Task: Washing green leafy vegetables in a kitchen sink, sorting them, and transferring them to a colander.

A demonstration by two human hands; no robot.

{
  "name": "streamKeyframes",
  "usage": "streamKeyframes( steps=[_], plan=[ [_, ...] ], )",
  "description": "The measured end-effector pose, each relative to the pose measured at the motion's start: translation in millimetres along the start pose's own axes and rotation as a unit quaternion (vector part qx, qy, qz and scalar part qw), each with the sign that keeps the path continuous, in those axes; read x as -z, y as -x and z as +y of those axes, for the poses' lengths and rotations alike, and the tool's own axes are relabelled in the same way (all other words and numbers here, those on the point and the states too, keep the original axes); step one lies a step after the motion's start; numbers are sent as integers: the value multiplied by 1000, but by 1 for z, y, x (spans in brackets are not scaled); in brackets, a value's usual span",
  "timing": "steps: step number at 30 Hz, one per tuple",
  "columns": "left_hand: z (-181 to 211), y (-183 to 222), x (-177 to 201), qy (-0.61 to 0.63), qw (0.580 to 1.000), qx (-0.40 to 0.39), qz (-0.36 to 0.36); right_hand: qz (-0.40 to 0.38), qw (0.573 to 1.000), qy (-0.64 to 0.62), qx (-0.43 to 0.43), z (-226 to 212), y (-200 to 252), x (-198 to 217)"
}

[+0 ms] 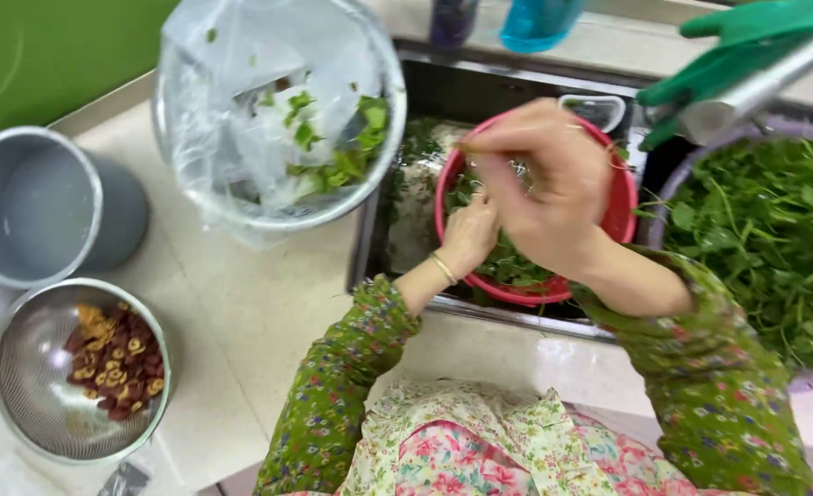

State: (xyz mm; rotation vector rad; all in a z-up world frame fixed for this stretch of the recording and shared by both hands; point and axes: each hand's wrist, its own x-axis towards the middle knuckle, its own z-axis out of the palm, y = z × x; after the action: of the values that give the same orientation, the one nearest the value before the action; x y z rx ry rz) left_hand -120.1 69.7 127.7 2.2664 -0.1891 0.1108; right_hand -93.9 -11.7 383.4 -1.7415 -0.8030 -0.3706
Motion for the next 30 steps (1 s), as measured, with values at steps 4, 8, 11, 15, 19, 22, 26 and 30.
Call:
streamKeyframes(
  steps=[4, 8, 11, 15, 19, 22, 26, 30],
  plan=[
    [-46, 13, -26, -9, 999, 37, 15, -181, 983, -18, -1, 49, -26, -95],
    [-10, -9, 40, 8, 988, 103, -117, -248, 963, 59, -86, 85, 10, -45],
    [-8, -20, 27, 162, 969, 146, -119, -337, 920, 178, -92, 111, 70, 3],
    [-4, -40, 7, 182, 957, 109, -198, -237, 878, 53, -413, 189, 157, 49],
    [-24, -42, -5, -68, 968, 43, -237, -293, 811, 268, -430, 232, 142, 52],
    [-31, -37, -6, -219, 963, -45, -149, -407, 683, 223, -564, 249, 104, 5],
    [-32, -40, -8, -233, 963, -69, -114, -560, 605, 196, -531, 340, 188, -29],
    [-26, -40, 3, -214, 967, -81, -116, -696, 527, 118, -473, 350, 239, -40]
  ],
)
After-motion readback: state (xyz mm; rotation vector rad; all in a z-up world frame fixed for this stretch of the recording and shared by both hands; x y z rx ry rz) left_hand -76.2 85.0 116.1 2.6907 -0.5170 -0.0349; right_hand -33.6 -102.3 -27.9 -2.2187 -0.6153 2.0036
